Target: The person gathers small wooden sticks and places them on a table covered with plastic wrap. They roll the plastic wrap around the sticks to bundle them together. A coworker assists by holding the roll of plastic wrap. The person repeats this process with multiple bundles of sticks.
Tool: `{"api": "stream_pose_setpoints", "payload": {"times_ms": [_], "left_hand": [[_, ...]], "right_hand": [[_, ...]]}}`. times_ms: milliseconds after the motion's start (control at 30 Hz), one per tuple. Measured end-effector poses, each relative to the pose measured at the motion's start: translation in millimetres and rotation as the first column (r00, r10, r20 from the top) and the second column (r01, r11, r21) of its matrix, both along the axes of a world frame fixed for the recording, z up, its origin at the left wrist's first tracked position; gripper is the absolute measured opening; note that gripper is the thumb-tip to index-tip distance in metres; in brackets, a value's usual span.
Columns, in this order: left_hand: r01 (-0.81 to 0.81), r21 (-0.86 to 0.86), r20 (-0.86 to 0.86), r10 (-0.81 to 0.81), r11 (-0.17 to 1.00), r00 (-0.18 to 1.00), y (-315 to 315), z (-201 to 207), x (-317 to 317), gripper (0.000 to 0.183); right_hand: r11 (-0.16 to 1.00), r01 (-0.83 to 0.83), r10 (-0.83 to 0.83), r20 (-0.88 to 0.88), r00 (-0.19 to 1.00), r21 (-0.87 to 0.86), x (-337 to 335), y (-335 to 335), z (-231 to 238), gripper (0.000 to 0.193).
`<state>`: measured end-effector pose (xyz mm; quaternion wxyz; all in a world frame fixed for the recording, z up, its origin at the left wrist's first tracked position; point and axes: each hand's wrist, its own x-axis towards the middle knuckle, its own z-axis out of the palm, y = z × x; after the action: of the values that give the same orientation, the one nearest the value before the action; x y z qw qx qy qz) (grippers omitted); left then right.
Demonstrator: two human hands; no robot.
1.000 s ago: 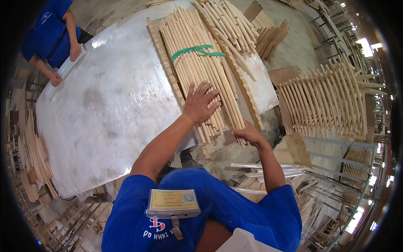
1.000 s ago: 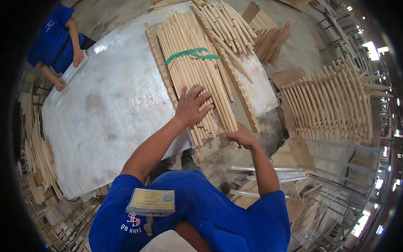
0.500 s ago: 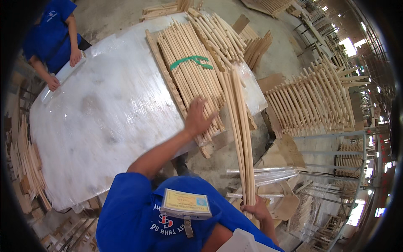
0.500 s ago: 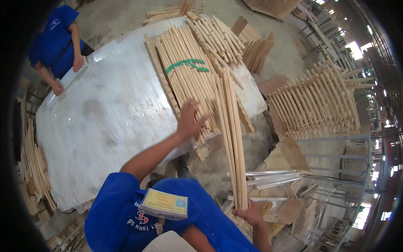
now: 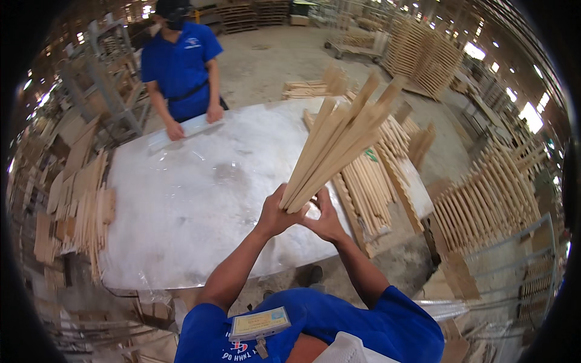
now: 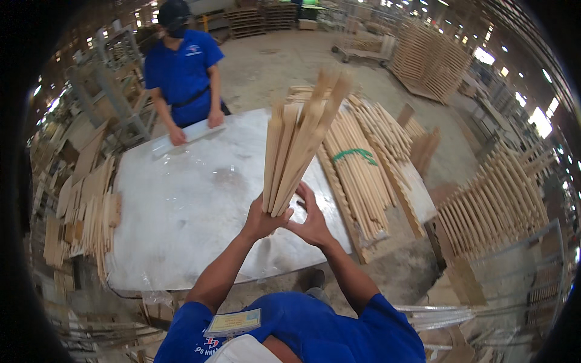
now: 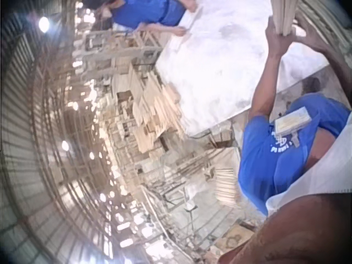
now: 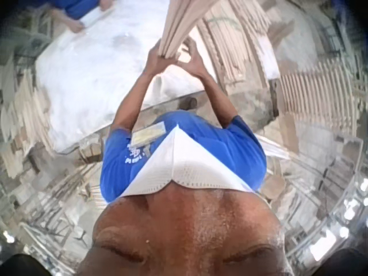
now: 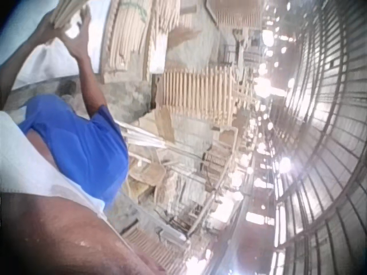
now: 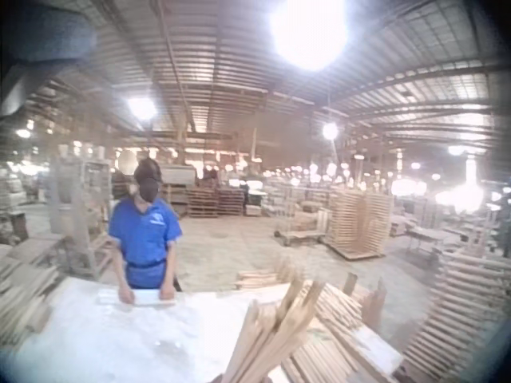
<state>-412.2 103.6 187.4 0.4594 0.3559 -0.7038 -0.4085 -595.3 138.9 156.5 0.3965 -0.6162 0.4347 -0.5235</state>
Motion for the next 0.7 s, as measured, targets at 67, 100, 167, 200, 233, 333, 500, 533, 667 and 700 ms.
{"api": "stream_pose_setpoints", "payload": {"times_ms": [67,100,167,200,233,333,500,533,667,700], "left_hand": [[-0.021,0.228,0.034,0.014,0.973,0.999,3,-55,62,0.049],[0.034,0.302,-0.102,-0.003,0.953,0.995,6,-74,72,0.048],[0.150,0.391,-0.375,0.008,0.908,0.927,10,-97,91,0.047],[0.089,0.331,-0.306,0.018,0.940,0.952,12,-103,99,0.047],[0.035,0.258,-0.237,0.028,0.965,0.971,13,-107,103,0.048],[0.143,0.198,-0.453,-0.039,0.970,0.891,26,-110,81,0.045],[-0.108,0.324,-0.118,0.153,0.940,0.981,40,-104,111,0.039],[-0.169,0.406,-0.072,0.216,0.898,0.974,36,-97,105,0.038],[-0.090,0.614,-0.425,0.424,0.784,0.800,-8,-74,48,0.034],[-0.009,0.650,-0.517,0.451,0.760,0.728,-14,-78,47,0.033]], "right_hand": [[0.954,-0.206,0.001,-0.684,0.729,-0.218,35,-8,33,0.120],[0.961,-0.274,0.272,-0.346,0.898,0.044,50,-8,25,0.118],[0.884,-0.434,0.430,0.066,0.901,0.172,81,-8,17,0.100],[0.895,-0.411,0.425,-0.054,0.903,0.172,90,-11,16,0.094],[0.911,-0.382,0.406,-0.180,0.896,0.155,93,-16,14,0.089],[0.937,-0.302,0.341,-0.280,0.898,0.172,90,-15,-11,0.071],[0.899,-0.417,0.437,-0.335,0.835,0.135,107,-27,-10,0.068],[0.902,-0.419,0.429,-0.329,0.841,0.106,105,-39,-8,0.070],[0.922,-0.378,0.385,-0.110,0.916,0.082,84,-97,-18,0.080],[0.859,-0.416,0.450,-0.057,0.891,0.298,75,-98,-28,0.084]]}}
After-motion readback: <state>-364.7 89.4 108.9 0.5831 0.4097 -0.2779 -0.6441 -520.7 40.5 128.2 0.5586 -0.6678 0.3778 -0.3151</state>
